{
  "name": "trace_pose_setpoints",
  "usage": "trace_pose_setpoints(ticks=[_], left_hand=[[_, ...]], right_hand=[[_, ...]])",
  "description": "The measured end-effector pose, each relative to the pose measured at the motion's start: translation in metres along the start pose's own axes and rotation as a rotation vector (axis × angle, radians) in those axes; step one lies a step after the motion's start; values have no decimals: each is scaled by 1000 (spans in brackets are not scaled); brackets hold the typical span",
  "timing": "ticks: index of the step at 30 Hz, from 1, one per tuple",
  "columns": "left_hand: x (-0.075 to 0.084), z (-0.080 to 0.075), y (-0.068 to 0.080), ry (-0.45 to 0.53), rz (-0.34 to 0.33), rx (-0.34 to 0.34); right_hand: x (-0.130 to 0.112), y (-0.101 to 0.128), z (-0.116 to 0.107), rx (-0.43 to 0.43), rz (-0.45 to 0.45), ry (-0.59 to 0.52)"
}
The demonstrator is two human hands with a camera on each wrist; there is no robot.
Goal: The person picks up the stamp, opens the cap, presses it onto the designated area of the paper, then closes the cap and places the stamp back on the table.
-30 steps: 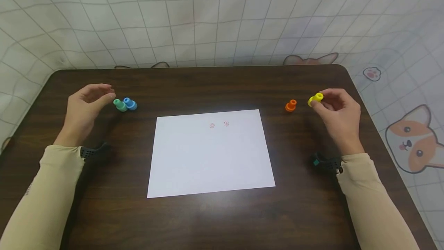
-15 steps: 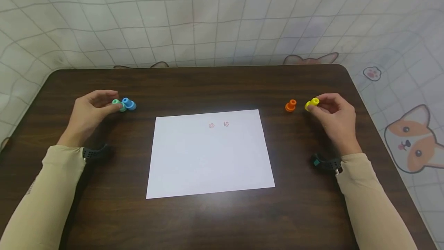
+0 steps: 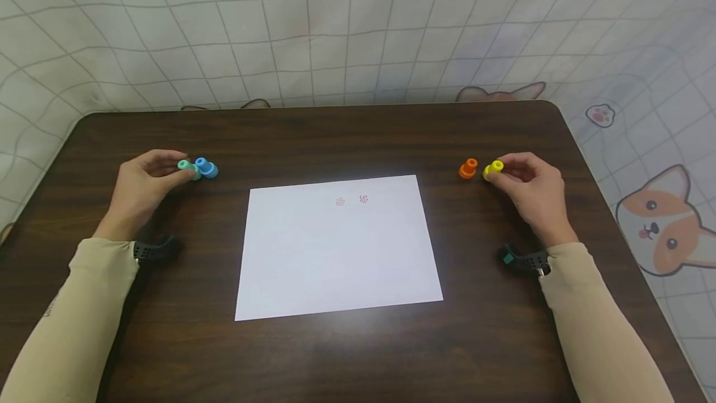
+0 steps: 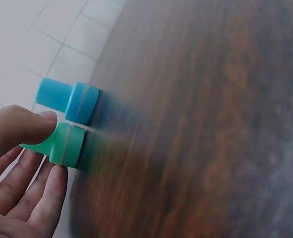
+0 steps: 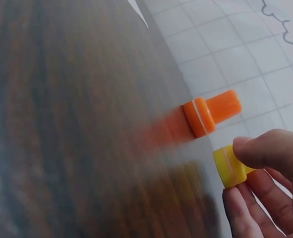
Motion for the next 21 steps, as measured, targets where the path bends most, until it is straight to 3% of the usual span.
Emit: trace_pose_setpoints(ticks=[12, 17, 21], left_hand=[[2, -8, 7, 15, -12, 42], [3, -9, 12, 70, -19, 40], [9, -9, 18, 106, 13, 44]], right_hand=[[-2, -4, 0, -66, 38, 74], [-3, -4, -1, -89, 36, 117], [-5, -4, -3, -82, 21, 146]])
Point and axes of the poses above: each hand's wrist, its own y-axis away from the middle knuckle, its own z-axis out of the palm, x = y × z, the point moved 5 cm from there along -y, towards the middle knuckle, and after that the axes turned 14 degrees about -z, right-handed, at the moved point
